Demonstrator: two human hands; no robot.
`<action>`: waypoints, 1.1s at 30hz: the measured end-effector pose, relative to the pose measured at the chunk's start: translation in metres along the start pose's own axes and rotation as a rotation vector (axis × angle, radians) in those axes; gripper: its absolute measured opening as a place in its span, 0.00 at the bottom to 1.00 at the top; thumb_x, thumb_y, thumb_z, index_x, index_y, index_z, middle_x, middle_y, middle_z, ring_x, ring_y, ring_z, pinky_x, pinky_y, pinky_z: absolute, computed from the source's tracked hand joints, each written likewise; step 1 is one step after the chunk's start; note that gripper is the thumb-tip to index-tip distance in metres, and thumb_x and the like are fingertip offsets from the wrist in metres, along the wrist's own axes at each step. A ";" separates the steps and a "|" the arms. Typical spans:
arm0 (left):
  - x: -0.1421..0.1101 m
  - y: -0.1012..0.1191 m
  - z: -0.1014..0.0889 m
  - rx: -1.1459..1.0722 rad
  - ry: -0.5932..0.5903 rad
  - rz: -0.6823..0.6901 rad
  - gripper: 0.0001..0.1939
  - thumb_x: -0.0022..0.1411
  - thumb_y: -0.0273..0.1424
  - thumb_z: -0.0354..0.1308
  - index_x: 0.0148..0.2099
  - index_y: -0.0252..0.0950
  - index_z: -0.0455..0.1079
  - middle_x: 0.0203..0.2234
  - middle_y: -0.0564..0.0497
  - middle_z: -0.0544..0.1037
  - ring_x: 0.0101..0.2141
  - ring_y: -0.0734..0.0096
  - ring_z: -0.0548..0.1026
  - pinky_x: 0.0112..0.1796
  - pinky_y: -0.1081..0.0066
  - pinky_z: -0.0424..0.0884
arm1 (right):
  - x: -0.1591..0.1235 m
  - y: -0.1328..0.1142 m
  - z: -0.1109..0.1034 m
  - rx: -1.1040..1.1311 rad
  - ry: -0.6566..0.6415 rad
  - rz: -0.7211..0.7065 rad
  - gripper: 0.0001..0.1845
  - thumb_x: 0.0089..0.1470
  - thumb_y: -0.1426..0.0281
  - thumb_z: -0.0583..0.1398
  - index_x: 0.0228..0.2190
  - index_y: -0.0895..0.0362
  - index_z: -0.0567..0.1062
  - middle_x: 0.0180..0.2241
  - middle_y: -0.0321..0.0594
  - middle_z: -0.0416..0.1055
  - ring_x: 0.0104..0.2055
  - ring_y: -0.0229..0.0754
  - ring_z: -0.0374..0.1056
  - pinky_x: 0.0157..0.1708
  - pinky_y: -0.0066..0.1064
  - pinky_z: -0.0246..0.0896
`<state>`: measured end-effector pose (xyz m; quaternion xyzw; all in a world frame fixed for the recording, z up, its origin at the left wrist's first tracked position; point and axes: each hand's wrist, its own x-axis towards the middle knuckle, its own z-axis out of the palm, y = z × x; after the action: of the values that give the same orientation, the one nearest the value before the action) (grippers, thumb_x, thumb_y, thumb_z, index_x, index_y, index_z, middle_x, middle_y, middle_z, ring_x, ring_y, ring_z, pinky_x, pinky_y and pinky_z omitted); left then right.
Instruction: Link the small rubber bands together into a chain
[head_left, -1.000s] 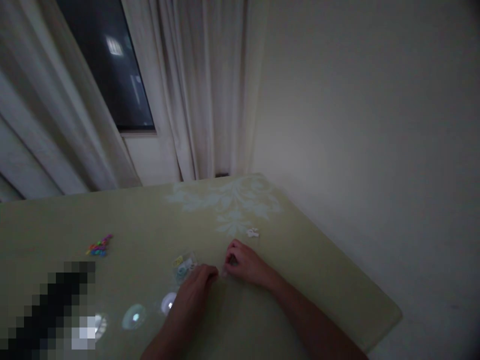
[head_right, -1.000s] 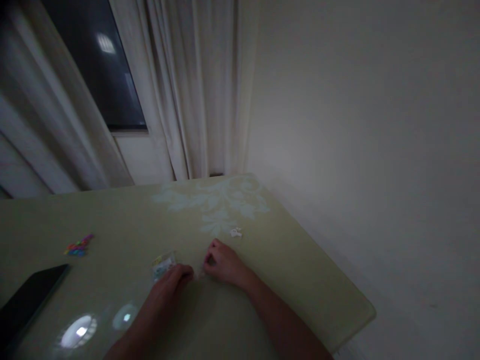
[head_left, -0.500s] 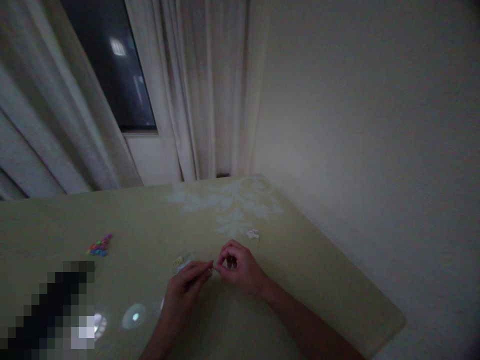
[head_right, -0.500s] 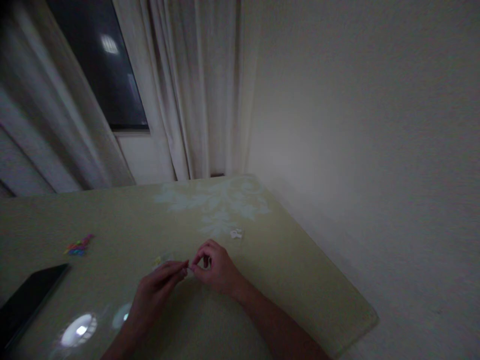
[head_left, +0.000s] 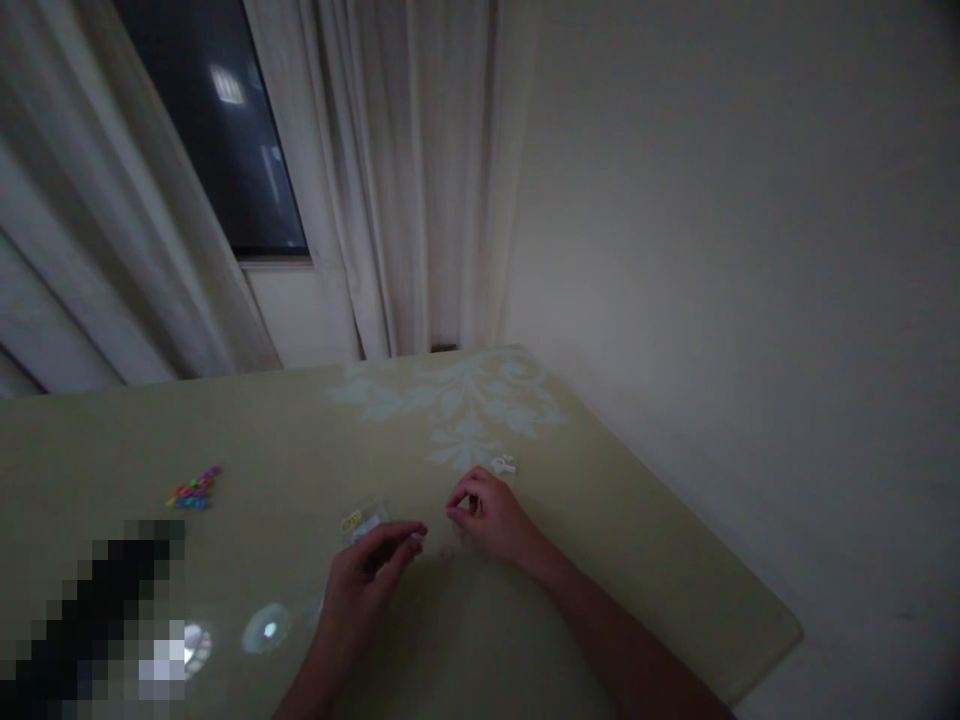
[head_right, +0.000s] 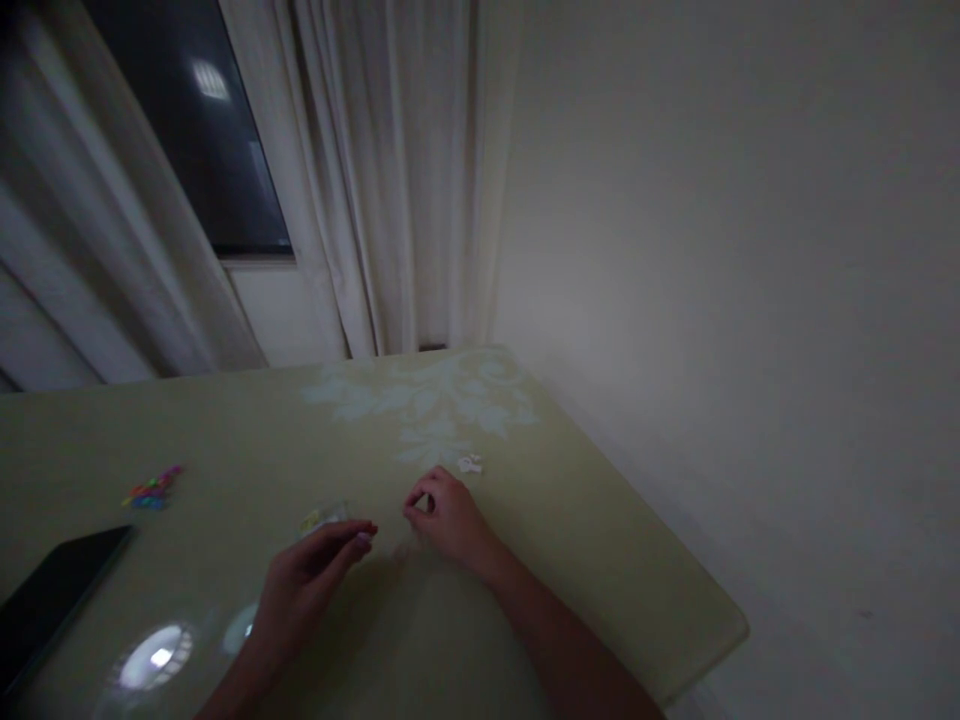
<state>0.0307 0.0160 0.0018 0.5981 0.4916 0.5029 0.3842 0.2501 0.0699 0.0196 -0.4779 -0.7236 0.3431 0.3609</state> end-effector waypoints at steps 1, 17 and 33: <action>0.000 0.000 0.000 0.011 -0.005 0.011 0.10 0.61 0.40 0.68 0.42 0.43 0.84 0.37 0.48 0.88 0.37 0.61 0.86 0.39 0.70 0.82 | 0.001 0.003 -0.001 -0.048 -0.028 0.016 0.05 0.52 0.79 0.68 0.32 0.58 0.81 0.37 0.37 0.69 0.31 0.33 0.64 0.34 0.27 0.61; 0.002 0.006 0.000 0.031 -0.023 0.094 0.07 0.59 0.37 0.67 0.37 0.42 0.85 0.32 0.48 0.87 0.33 0.62 0.85 0.36 0.70 0.81 | -0.009 0.005 0.008 -0.429 -0.087 -0.112 0.04 0.54 0.76 0.63 0.32 0.57 0.74 0.38 0.39 0.68 0.41 0.41 0.67 0.41 0.30 0.62; 0.003 0.009 0.001 0.028 -0.073 0.130 0.09 0.63 0.39 0.66 0.39 0.41 0.84 0.33 0.48 0.85 0.34 0.62 0.83 0.36 0.69 0.80 | -0.017 -0.030 0.014 0.250 -0.073 -0.206 0.03 0.55 0.75 0.64 0.32 0.57 0.74 0.38 0.35 0.66 0.31 0.33 0.60 0.32 0.25 0.59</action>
<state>0.0334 0.0171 0.0112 0.6519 0.4445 0.4978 0.3601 0.2294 0.0427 0.0344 -0.3399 -0.7329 0.4090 0.4243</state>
